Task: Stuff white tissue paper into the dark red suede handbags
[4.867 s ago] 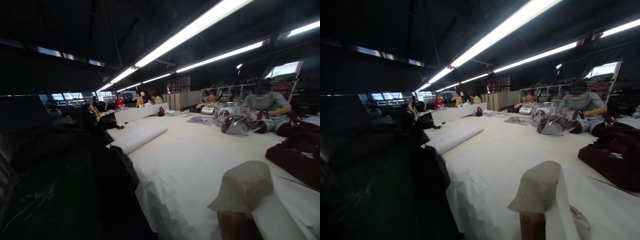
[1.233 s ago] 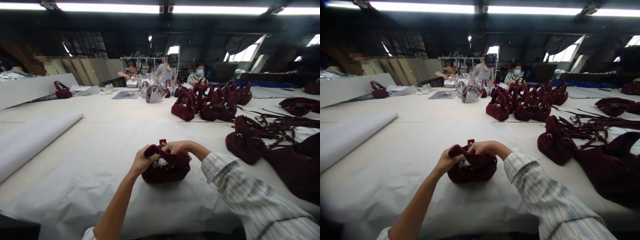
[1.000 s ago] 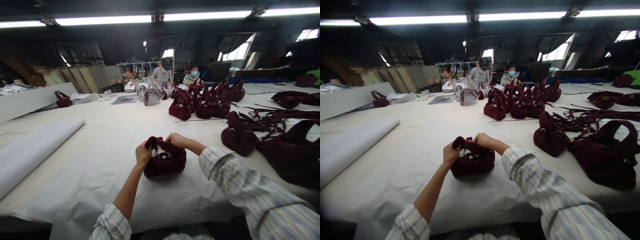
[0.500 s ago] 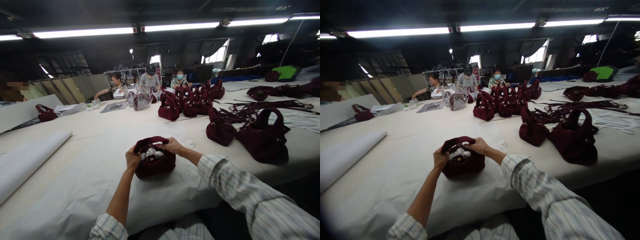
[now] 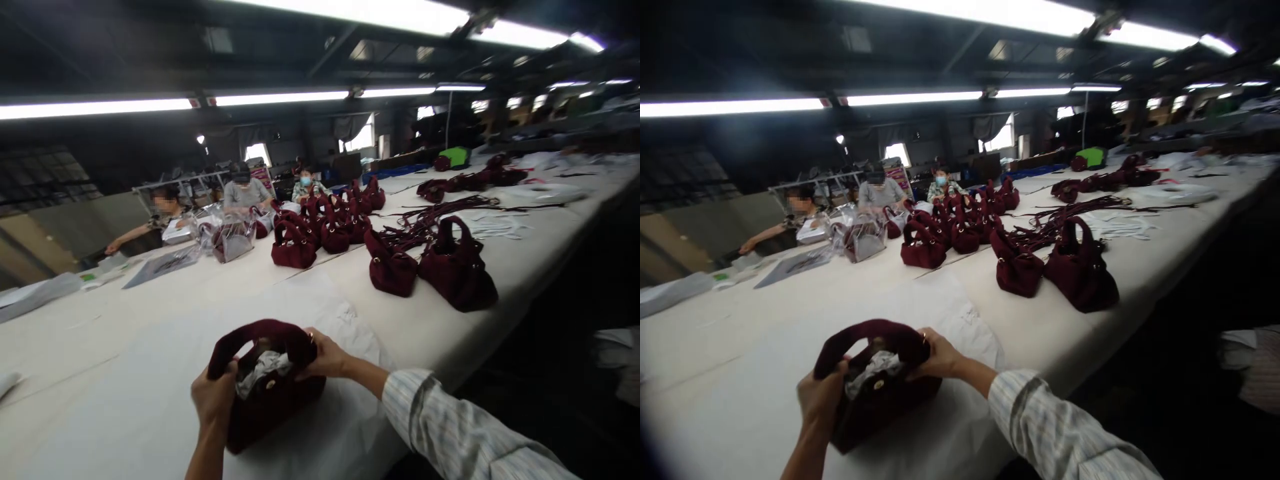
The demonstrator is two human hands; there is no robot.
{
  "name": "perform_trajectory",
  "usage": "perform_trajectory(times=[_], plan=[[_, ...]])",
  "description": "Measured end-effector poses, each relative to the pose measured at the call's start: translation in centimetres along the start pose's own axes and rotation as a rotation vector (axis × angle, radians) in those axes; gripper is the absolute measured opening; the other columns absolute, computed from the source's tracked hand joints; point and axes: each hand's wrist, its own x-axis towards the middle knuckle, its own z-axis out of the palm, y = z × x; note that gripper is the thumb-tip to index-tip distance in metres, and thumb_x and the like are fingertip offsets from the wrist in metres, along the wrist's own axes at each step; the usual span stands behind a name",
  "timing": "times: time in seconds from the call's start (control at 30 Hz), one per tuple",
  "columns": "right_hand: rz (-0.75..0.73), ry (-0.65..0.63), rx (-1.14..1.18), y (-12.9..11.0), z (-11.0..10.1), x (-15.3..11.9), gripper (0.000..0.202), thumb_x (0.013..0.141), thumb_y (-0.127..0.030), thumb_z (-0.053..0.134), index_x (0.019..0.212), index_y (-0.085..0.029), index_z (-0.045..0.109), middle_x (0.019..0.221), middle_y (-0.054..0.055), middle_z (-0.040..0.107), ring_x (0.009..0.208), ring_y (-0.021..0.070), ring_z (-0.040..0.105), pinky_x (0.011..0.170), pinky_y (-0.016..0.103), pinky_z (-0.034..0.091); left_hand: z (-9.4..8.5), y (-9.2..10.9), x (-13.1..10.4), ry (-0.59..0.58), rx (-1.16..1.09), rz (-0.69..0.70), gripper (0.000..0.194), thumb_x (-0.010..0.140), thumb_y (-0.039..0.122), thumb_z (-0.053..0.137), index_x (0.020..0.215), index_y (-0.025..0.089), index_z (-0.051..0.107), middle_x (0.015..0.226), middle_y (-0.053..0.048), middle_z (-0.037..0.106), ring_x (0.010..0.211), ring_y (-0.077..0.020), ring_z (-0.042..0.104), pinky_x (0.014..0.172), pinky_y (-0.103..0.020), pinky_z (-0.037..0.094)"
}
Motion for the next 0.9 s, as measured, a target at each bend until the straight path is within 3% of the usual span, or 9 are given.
perform_trajectory(times=[0.1, 0.17, 0.27, 0.37, 0.47, 0.57, 0.7, 0.8, 0.9], plan=[[-0.083, 0.084, 0.122, 0.6, -0.3, -0.6, 0.051, 0.052, -0.029, 0.093, 0.096, -0.018, 0.069, 0.088, -0.001, 0.068, 0.083, 0.0204, 0.061, 0.077, 0.033, 0.05, -0.1, 2.9, 0.2, -0.057, -0.081, 0.008, 0.028, 0.062, 0.044, 0.065, 0.071, 0.017, 0.067, 0.057, -0.003, 0.061, 0.063, -0.0263, 0.06, 0.055, -0.035, 0.046], [-0.082, 0.199, 0.186, -1.3, -1.4, -0.4, 0.046, 0.05, -0.026, 0.094, 0.089, -0.017, 0.071, 0.083, 0.0, 0.07, 0.078, 0.0199, 0.062, 0.075, 0.033, 0.05, 0.0, 5.5, 1.1, -0.212, -0.148, 0.033, 0.033, 0.062, 0.046, 0.069, 0.072, 0.015, 0.067, 0.058, -0.002, 0.061, 0.064, -0.0242, 0.059, 0.055, -0.032, 0.044], [-0.015, 0.405, 0.293, -5.0, -5.1, 0.6, 0.051, 0.043, -0.024, 0.096, 0.087, -0.016, 0.072, 0.085, 0.002, 0.073, 0.078, 0.0214, 0.064, 0.08, 0.035, 0.052, 1.1, 8.6, 3.2, -0.521, -0.439, 0.105, 0.057, 0.074, 0.061, 0.068, 0.106, 0.014, 0.069, 0.097, -0.008, 0.073, 0.092, -0.0259, 0.066, 0.073, -0.032, 0.052], [0.014, 0.427, 0.352, -6.8, -9.8, 1.1, 0.047, 0.052, -0.031, 0.093, 0.093, -0.017, 0.073, 0.089, 0.004, 0.074, 0.081, 0.0223, 0.067, 0.088, 0.039, 0.052, 2.8, 9.2, 4.2, -0.581, -0.709, 0.094, 0.073, 0.083, 0.072, 0.053, 0.13, 0.016, 0.058, 0.139, -0.016, 0.057, 0.129, -0.0286, 0.053, 0.102, -0.041, 0.046], [0.031, 0.434, 0.39, -6.3, -13.3, 0.1, 0.046, 0.054, -0.03, 0.091, 0.095, -0.019, 0.075, 0.089, 0.006, 0.075, 0.083, 0.0261, 0.069, 0.093, 0.045, 0.05, 4.7, 8.9, 2.4, -0.623, -0.802, 0.019, 0.078, 0.087, 0.073, 0.047, 0.137, 0.013, 0.053, 0.145, -0.02, 0.051, 0.137, -0.0302, 0.046, 0.111, -0.047, 0.039], [0.029, 0.433, 0.391, -4.5, -14.5, -2.0, 0.051, 0.052, -0.028, 0.091, 0.1, -0.021, 0.076, 0.094, 0.008, 0.075, 0.089, 0.0308, 0.069, 0.099, 0.051, 0.048, 7.0, 8.1, -1.1, -0.745, -0.839, 0.025, 0.073, 0.093, 0.069, 0.038, 0.144, 0.018, 0.046, 0.15, -0.016, 0.047, 0.139, -0.0294, 0.044, 0.114, -0.048, 0.037], [0.083, 0.291, 0.21, -1.6, -13.1, -5.0, 0.057, 0.055, -0.024, 0.091, 0.11, -0.024, 0.073, 0.107, 0.008, 0.073, 0.105, 0.0341, 0.066, 0.102, 0.052, 0.046, 9.9, 4.1, -5.3, -0.587, -0.535, 0.15, 0.069, 0.091, 0.062, 0.049, 0.149, 0.025, 0.04, 0.158, -0.005, 0.037, 0.149, -0.0251, 0.027, 0.125, -0.044, 0.017], [0.09, 0.205, 0.123, -0.2, -11.3, -5.7, 0.064, 0.055, -0.023, 0.092, 0.114, -0.026, 0.069, 0.111, 0.005, 0.07, 0.109, 0.0322, 0.062, 0.099, 0.048, 0.048, 11.4, -0.9, -5.9, -0.522, -0.421, -0.115, 0.068, 0.088, 0.065, 0.045, 0.144, 0.026, 0.045, 0.154, -0.006, 0.044, 0.147, -0.0285, 0.032, 0.123, -0.047, 0.024], [0.038, 0.264, 0.117, -0.3, -9.9, -4.7, 0.048, 0.054, -0.025, 0.093, 0.096, -0.024, 0.07, 0.091, 0.0, 0.069, 0.091, 0.0252, 0.063, 0.084, 0.04, 0.05, 11.9, -4.3, -4.3, -0.473, -0.375, -0.268, 0.07, 0.08, 0.07, 0.048, 0.137, 0.029, 0.052, 0.144, -0.005, 0.056, 0.141, -0.033, 0.041, 0.117, -0.051, 0.037]])
